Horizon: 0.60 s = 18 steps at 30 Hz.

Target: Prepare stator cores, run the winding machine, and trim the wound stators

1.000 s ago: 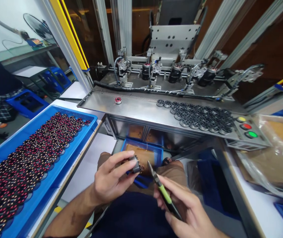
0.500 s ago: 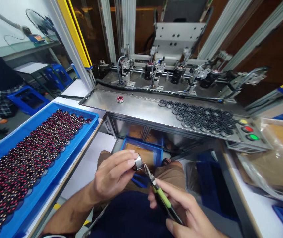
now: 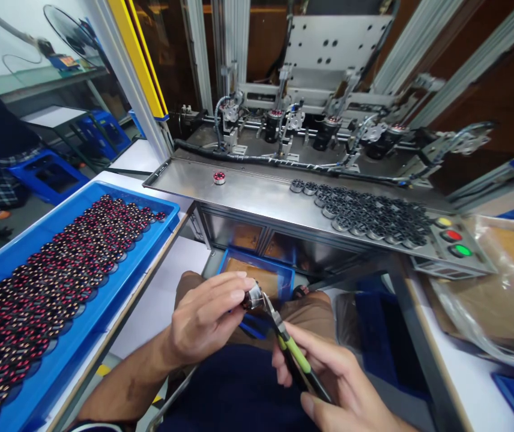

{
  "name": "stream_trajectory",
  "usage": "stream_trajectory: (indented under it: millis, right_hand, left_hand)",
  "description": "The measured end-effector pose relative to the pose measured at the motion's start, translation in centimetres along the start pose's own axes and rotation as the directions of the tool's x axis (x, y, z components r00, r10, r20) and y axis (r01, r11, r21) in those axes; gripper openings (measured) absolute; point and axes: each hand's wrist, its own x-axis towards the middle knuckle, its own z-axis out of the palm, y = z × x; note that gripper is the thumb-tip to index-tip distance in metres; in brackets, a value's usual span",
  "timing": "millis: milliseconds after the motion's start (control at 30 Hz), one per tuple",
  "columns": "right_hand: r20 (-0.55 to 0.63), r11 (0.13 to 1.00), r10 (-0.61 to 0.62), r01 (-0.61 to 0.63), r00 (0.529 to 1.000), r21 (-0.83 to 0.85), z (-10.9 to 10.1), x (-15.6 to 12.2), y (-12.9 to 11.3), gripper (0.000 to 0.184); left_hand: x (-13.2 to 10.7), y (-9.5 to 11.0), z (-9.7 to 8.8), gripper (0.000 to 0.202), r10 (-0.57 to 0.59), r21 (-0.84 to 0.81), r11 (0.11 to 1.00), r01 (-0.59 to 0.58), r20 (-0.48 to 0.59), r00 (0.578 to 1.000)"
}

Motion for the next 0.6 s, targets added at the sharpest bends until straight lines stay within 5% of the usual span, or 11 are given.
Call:
stream_trajectory:
  millis: [433, 600]
  right_hand:
    - [0.016, 0.998, 0.067, -0.067, 0.998, -0.017, 0.4, 1.1, -0.4, 0.066]
    - [-0.093, 0.998, 0.064, -0.063, 0.994, 0.015, -0.3, 0.1, 0.3, 0.051]
  left_hand:
    - [-0.3, 0.0, 0.0, 0.078, -0.063, -0.049, 0.997, 0.062, -0.019, 0.998]
    - [-0.6, -0.1, 0.1, 0.077, -0.041, 0.037, 0.998, 0.042, -0.022, 0.999]
